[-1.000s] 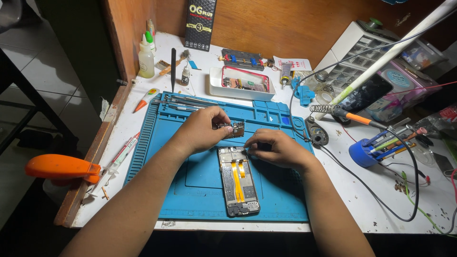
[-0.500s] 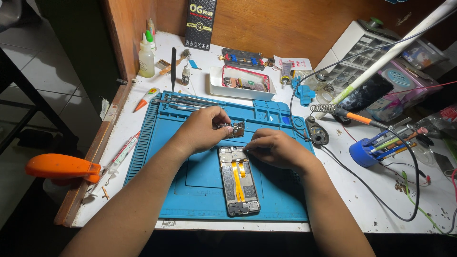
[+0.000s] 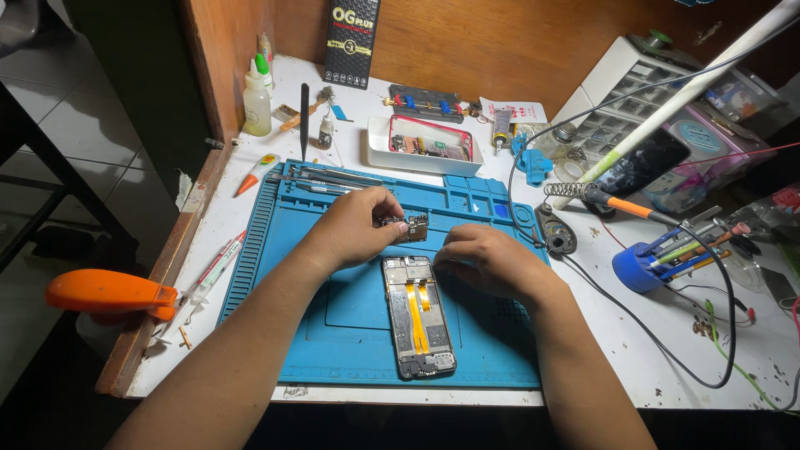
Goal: Disassembling and reassembling internal components of a mobile phone using a screwdriver
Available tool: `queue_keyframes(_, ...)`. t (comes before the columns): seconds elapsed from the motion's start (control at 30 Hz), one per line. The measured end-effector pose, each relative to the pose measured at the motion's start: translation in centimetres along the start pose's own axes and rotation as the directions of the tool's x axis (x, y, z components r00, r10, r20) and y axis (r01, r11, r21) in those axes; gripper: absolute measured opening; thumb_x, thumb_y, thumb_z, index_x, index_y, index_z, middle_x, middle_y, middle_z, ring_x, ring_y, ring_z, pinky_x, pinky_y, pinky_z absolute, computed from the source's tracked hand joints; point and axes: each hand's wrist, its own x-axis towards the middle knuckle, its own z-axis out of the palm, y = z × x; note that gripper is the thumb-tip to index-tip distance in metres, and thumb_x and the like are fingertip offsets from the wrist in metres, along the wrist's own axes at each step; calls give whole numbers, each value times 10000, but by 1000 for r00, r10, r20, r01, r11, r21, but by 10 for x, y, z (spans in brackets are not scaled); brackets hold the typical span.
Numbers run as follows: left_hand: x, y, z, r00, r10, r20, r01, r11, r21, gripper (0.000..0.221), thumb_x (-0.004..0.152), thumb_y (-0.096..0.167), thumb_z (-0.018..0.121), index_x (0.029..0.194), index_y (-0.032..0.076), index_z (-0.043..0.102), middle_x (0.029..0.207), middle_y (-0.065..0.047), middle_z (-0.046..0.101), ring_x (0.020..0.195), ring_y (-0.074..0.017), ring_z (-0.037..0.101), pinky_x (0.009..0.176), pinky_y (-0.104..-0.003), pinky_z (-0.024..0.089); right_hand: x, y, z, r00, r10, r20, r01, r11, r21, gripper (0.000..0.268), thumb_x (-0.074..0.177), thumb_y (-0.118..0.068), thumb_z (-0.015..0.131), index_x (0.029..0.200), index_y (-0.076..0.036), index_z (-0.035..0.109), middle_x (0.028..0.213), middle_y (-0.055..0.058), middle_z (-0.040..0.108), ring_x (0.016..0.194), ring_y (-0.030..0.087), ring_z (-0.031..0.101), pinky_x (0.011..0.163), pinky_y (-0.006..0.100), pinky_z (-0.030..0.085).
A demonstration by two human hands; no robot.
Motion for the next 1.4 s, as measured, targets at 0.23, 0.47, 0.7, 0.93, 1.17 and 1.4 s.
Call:
queue_keyframes(0.23, 0, 0, 0, 1000, -11, 3, 11, 1000, 11, 171, 922, 88, 710, 1083, 29, 714, 1000, -198, 721, 976, -300, 726, 789, -365, 611, -3, 7, 4, 999, 24, 35, -25, 999, 21, 204, 794, -28, 783, 951, -159, 776, 903, 35, 734, 819, 211, 685, 655, 320, 555)
queue_keyframes(0.47, 0, 0, 0, 1000, -9, 9, 9, 1000, 18, 171, 922, 88, 711, 1082, 29, 712, 998, -198, 721, 979, -301, 729, 789, -366, 614, -2, 4, 2, 998, 44, 35, -47, 997, 60, 189, 798, -32, 785, 948, -147, 777, 887, 45, 733, 815, 208, 689, 648, 307, 562)
queue_keyframes(0.7, 3, -5, 2, 1000, 7, 1, -7, 1000, 24, 160, 911, 101, 721, 1059, 41, 720, 976, -182, 728, 976, -296, 732, 788, -361, 612, -4, 14, 9, 999, 19, -28, -15, 987, 158, 146, 819, -43, 786, 935, -131, 773, 884, 53, 729, 820, 216, 700, 639, 309, 576)
queue_keyframes(0.93, 3, -8, 3, 1000, 20, -6, -20, 999, 30, 164, 901, 98, 729, 1053, 35, 725, 972, -191, 728, 976, -306, 732, 788, -370, 614, -6, 12, 7, 998, 13, -56, -2, 980, 197, 148, 815, -39, 790, 936, -123, 770, 886, 60, 727, 817, 225, 702, 635, 317, 581)
queue_keyframes(1.17, 4, -6, 3, 1000, 3, -3, -3, 999, 32, 168, 904, 96, 724, 1061, 38, 727, 964, -190, 733, 963, -297, 734, 782, -362, 612, -6, 13, 7, 999, 16, -49, -5, 979, 205, 180, 808, -14, 784, 952, -120, 765, 897, 64, 723, 824, 224, 706, 640, 307, 586)
queue_keyframes(1.4, 4, -7, 3, 1000, 9, -2, -9, 999, 34, 170, 904, 93, 724, 1063, 34, 729, 966, -193, 734, 965, -304, 732, 781, -365, 609, -6, 14, 9, 999, 29, -25, -23, 979, 204, 262, 795, 39, 764, 1000, -123, 767, 937, 78, 728, 861, 248, 711, 654, 319, 591)
